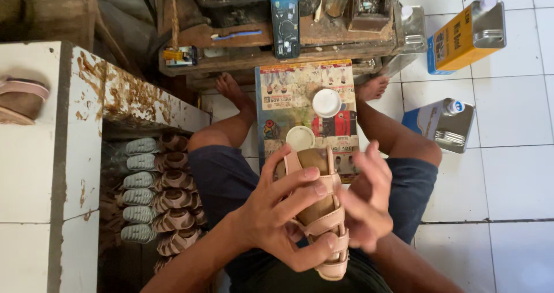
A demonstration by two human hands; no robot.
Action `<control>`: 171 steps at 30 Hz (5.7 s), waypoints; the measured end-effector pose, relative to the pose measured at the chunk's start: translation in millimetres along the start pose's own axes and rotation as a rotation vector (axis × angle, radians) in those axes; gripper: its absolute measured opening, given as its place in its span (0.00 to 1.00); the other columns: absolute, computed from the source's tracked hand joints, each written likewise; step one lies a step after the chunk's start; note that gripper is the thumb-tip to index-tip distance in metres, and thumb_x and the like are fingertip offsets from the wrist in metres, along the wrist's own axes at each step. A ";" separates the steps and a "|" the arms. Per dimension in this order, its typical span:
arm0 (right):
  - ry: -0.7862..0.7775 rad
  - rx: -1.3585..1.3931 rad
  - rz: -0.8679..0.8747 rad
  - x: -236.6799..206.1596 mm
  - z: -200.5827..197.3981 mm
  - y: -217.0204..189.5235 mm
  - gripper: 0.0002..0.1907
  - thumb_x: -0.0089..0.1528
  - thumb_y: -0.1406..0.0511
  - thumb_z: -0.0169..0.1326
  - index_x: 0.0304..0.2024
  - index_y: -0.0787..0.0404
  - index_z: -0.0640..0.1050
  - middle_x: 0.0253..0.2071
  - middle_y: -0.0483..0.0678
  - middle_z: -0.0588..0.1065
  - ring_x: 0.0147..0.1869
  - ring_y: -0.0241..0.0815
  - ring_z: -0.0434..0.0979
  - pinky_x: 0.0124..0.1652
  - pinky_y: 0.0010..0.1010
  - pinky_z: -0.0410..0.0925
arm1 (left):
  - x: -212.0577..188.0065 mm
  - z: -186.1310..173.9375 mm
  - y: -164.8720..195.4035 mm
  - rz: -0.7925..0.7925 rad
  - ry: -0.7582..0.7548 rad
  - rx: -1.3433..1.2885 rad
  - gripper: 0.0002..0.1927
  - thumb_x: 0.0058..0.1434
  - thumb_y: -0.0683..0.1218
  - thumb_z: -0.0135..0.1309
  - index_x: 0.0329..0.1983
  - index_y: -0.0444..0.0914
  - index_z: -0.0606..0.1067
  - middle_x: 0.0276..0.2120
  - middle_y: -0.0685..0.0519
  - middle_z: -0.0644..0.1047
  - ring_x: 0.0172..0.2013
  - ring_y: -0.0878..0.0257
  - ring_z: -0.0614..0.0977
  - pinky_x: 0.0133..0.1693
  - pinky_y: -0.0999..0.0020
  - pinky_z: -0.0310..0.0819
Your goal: The person pours a liquid from a metal can into a small container, then repeatedly picks up pink sandals from a nearby shelf. They rub the straps and soles of each sandal with their fingers, then place the sandal back on the shelf. This cycle is repeated for several sandals.
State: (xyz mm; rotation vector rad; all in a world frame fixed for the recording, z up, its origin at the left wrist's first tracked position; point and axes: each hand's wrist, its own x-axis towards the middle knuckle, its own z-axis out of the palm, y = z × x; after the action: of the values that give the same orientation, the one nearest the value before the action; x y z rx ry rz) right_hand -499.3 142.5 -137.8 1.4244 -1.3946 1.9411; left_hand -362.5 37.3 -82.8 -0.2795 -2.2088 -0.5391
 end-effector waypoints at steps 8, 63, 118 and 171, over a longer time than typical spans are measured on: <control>0.034 0.204 0.204 1.3 2.6 -0.1 0.38 0.76 0.44 0.26 0.52 0.65 0.79 0.65 0.73 0.67 0.75 0.64 0.63 0.75 0.58 0.56 | -1.1 -1.6 2.4 0.030 -0.047 -0.031 0.26 0.70 0.49 0.66 0.62 0.61 0.64 0.66 0.48 0.64 0.67 0.48 0.73 0.69 0.22 0.62; 0.106 0.054 -0.072 -15.1 -17.7 5.3 0.38 0.73 0.44 0.28 0.46 0.64 0.81 0.57 0.68 0.73 0.70 0.63 0.69 0.73 0.58 0.60 | -0.8 17.9 -13.5 -0.248 0.003 0.006 0.22 0.67 0.44 0.68 0.58 0.55 0.72 0.64 0.46 0.66 0.68 0.42 0.70 0.72 0.30 0.59; -1.053 -0.444 0.336 -80.6 -26.4 122.7 0.37 0.59 0.49 0.63 0.65 0.61 0.74 0.70 0.68 0.58 0.75 0.68 0.53 0.67 0.58 0.54 | -45.7 -11.4 -12.7 -0.881 0.096 -0.313 0.38 0.59 0.42 0.70 0.70 0.34 0.64 0.70 0.42 0.68 0.68 0.52 0.74 0.65 0.59 0.72; -0.207 0.063 0.245 -39.0 -33.6 9.5 0.22 0.77 0.52 0.42 0.64 0.60 0.71 0.70 0.70 0.63 0.79 0.68 0.59 0.73 0.59 0.57 | 20.6 -0.1 3.6 -1.086 -0.157 -0.904 0.41 0.52 0.46 0.73 0.68 0.29 0.70 0.50 0.47 0.83 0.49 0.69 0.82 0.51 0.71 0.81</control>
State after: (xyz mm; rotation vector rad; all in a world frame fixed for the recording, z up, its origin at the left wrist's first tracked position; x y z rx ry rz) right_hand -507.0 176.9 -176.6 1.5861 -1.6849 2.0476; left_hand -374.1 40.8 -65.9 0.4935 -1.9605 -2.1463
